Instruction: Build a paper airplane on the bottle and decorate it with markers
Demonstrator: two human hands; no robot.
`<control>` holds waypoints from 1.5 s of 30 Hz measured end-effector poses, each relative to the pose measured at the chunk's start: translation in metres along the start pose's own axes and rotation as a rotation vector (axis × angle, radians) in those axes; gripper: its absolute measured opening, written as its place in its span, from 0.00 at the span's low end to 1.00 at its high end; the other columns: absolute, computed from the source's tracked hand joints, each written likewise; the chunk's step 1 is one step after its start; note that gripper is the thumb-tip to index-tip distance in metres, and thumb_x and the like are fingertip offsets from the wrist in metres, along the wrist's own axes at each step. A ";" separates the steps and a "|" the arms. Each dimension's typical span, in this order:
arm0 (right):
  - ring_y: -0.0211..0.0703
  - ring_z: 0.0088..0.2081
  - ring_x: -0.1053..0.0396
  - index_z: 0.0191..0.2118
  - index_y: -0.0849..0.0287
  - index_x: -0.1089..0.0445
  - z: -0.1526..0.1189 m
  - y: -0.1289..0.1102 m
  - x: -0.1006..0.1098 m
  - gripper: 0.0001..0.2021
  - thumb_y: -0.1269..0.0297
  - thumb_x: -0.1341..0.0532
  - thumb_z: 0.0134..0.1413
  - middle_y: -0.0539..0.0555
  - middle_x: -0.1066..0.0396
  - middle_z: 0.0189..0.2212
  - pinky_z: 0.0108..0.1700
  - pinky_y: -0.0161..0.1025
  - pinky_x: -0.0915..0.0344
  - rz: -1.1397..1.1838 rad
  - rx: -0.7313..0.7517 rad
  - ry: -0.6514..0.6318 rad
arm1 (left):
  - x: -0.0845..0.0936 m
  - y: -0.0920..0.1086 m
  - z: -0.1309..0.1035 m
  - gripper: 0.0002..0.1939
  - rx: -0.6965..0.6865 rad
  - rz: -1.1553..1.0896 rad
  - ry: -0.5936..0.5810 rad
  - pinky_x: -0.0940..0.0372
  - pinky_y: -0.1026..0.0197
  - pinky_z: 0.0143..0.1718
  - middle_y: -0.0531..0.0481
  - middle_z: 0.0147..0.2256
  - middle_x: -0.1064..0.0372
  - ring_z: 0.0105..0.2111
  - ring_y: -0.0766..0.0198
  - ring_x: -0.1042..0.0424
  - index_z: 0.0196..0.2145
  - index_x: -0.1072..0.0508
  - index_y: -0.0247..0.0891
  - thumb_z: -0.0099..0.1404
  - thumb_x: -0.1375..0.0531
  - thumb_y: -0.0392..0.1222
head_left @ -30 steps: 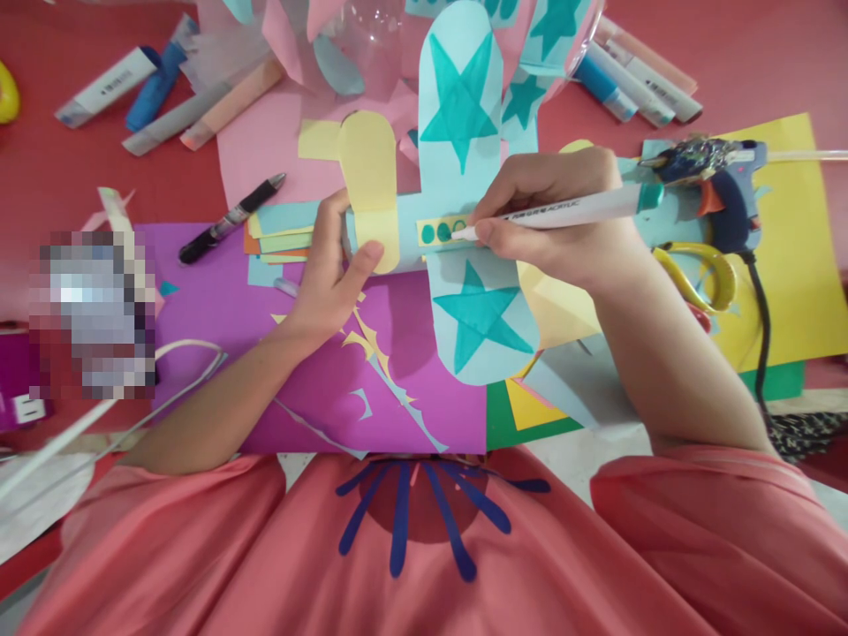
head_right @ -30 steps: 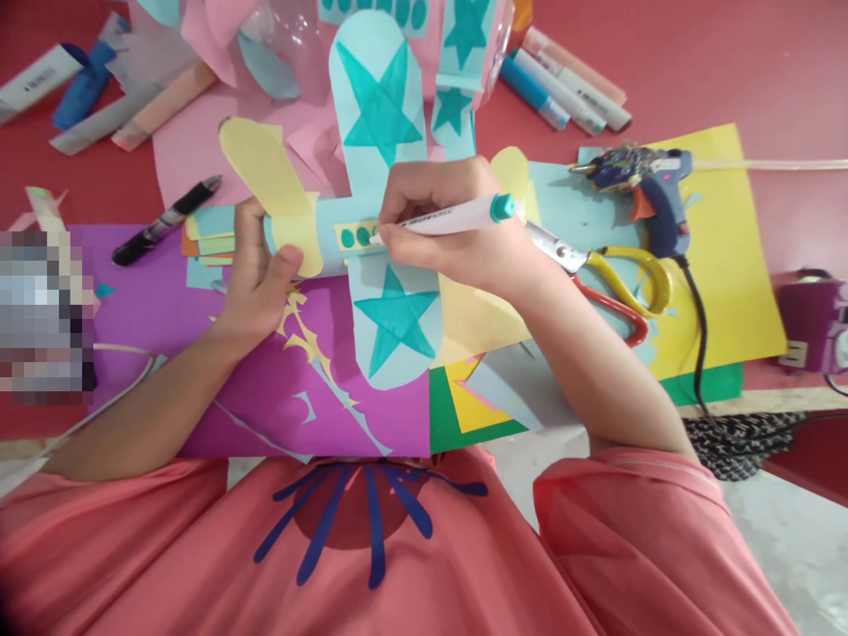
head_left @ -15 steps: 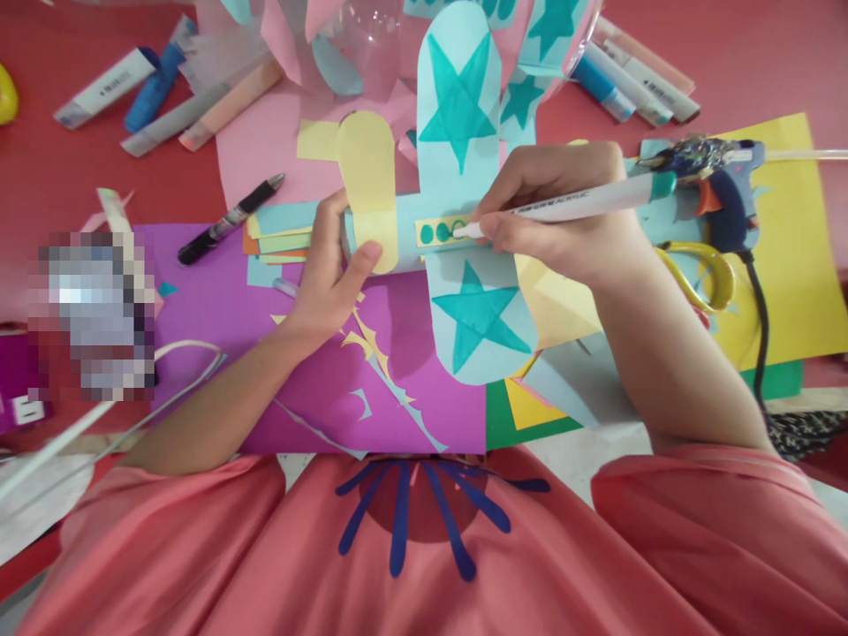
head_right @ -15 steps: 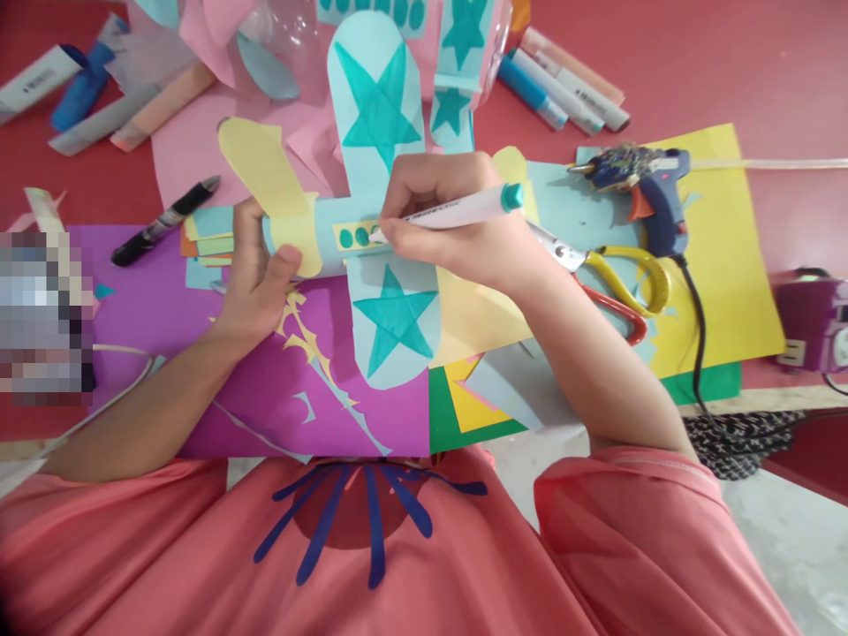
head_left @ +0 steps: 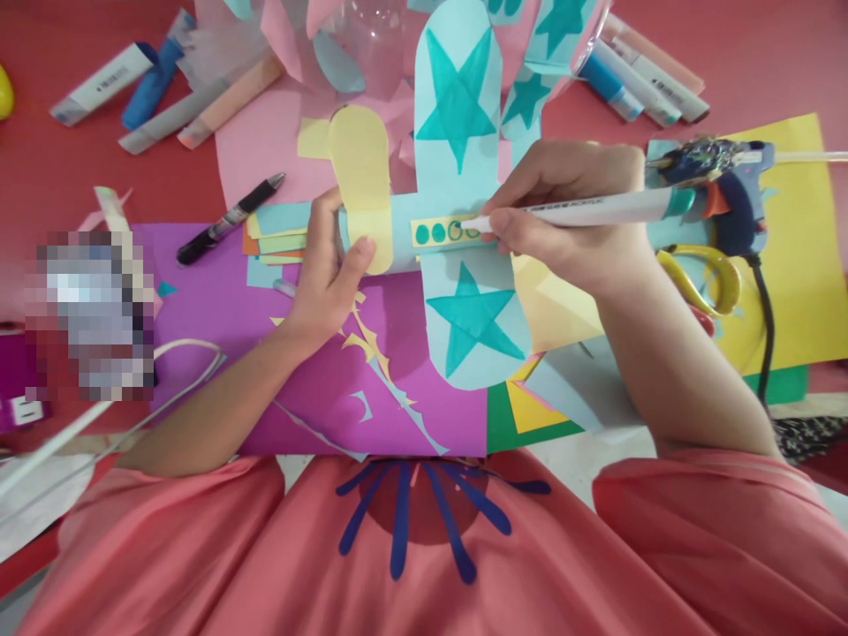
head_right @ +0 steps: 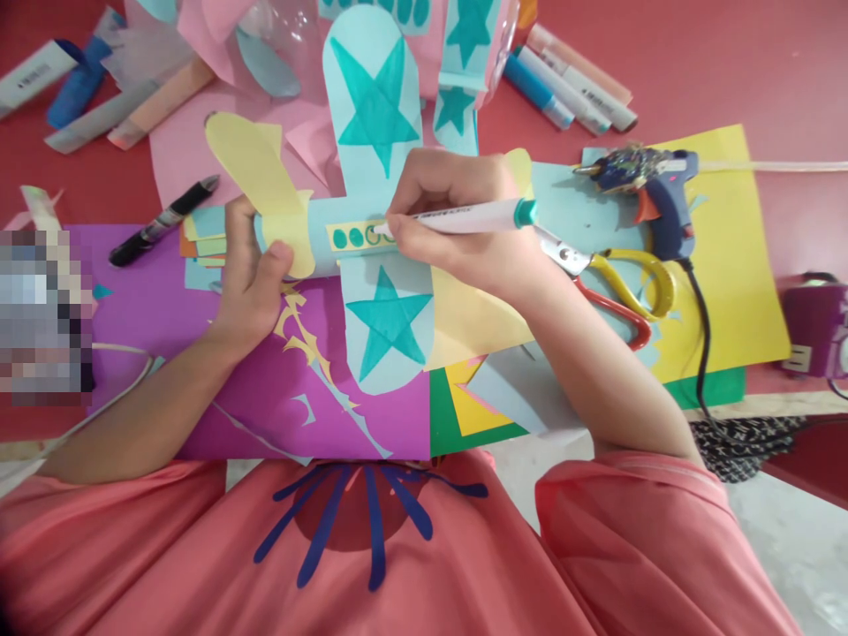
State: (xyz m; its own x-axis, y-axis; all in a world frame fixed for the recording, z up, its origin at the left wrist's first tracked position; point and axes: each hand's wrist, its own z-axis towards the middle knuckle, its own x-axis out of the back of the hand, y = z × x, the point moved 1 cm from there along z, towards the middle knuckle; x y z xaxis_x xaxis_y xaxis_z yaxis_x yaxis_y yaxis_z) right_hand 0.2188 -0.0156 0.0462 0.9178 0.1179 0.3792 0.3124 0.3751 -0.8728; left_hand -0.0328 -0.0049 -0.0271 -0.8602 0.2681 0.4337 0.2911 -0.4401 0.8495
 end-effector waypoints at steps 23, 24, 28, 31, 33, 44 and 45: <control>0.36 0.21 0.41 0.22 0.54 0.33 0.002 0.002 0.003 0.17 0.49 0.33 0.50 0.50 0.32 0.21 0.24 0.39 0.41 -0.026 -0.059 -0.092 | 0.000 -0.001 0.001 0.25 0.003 0.006 -0.024 0.41 0.43 0.61 0.50 0.59 0.37 0.59 0.48 0.37 0.60 0.43 0.52 0.70 0.49 0.61; 0.37 0.21 0.41 0.22 0.54 0.33 0.002 0.002 0.003 0.18 0.46 0.34 0.50 0.50 0.33 0.21 0.24 0.39 0.41 -0.022 -0.053 -0.074 | -0.001 -0.001 0.001 0.25 -0.001 0.007 -0.019 0.40 0.42 0.61 0.51 0.59 0.37 0.58 0.48 0.37 0.60 0.43 0.53 0.70 0.49 0.61; 0.38 0.22 0.39 0.22 0.53 0.32 0.002 0.002 0.003 0.20 0.42 0.36 0.52 0.51 0.34 0.21 0.24 0.40 0.39 -0.057 -0.036 -0.032 | 0.000 0.000 0.001 0.23 -0.001 0.017 -0.010 0.37 0.42 0.59 0.48 0.58 0.36 0.58 0.48 0.35 0.60 0.42 0.55 0.70 0.50 0.61; 0.38 0.23 0.38 0.23 0.53 0.32 0.001 0.002 0.002 0.18 0.46 0.35 0.51 0.50 0.32 0.22 0.25 0.40 0.38 -0.111 -0.056 -0.041 | 0.001 0.001 0.002 0.24 -0.016 0.039 -0.016 0.37 0.41 0.59 0.48 0.58 0.35 0.57 0.47 0.34 0.61 0.42 0.55 0.70 0.50 0.60; 0.38 0.23 0.37 0.23 0.53 0.31 0.000 0.002 0.002 0.15 0.49 0.34 0.52 0.50 0.30 0.22 0.25 0.39 0.37 -0.124 -0.054 -0.046 | 0.001 0.001 0.002 0.24 -0.017 0.043 -0.013 0.38 0.42 0.60 0.48 0.58 0.36 0.58 0.47 0.34 0.61 0.42 0.55 0.71 0.50 0.60; 0.35 0.21 0.40 0.22 0.55 0.32 0.002 0.003 0.003 0.15 0.55 0.34 0.53 0.49 0.33 0.20 0.24 0.38 0.41 0.006 0.025 -0.060 | 0.000 -0.002 0.001 0.22 -0.002 0.013 -0.013 0.39 0.40 0.60 0.48 0.59 0.37 0.59 0.47 0.36 0.60 0.42 0.54 0.71 0.50 0.59; 0.36 0.21 0.40 0.22 0.54 0.32 0.002 0.004 0.003 0.16 0.52 0.35 0.54 0.49 0.34 0.20 0.25 0.39 0.40 0.006 0.027 -0.050 | -0.001 -0.001 0.001 0.22 -0.002 0.022 -0.010 0.39 0.40 0.60 0.48 0.59 0.37 0.59 0.47 0.36 0.60 0.42 0.55 0.71 0.50 0.59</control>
State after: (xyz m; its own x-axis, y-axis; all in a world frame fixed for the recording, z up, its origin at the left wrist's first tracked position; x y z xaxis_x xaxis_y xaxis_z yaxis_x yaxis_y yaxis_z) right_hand 0.2225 -0.0121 0.0448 0.9060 0.1658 0.3894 0.2994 0.3992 -0.8666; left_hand -0.0320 -0.0036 -0.0275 -0.8494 0.2674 0.4551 0.3086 -0.4478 0.8392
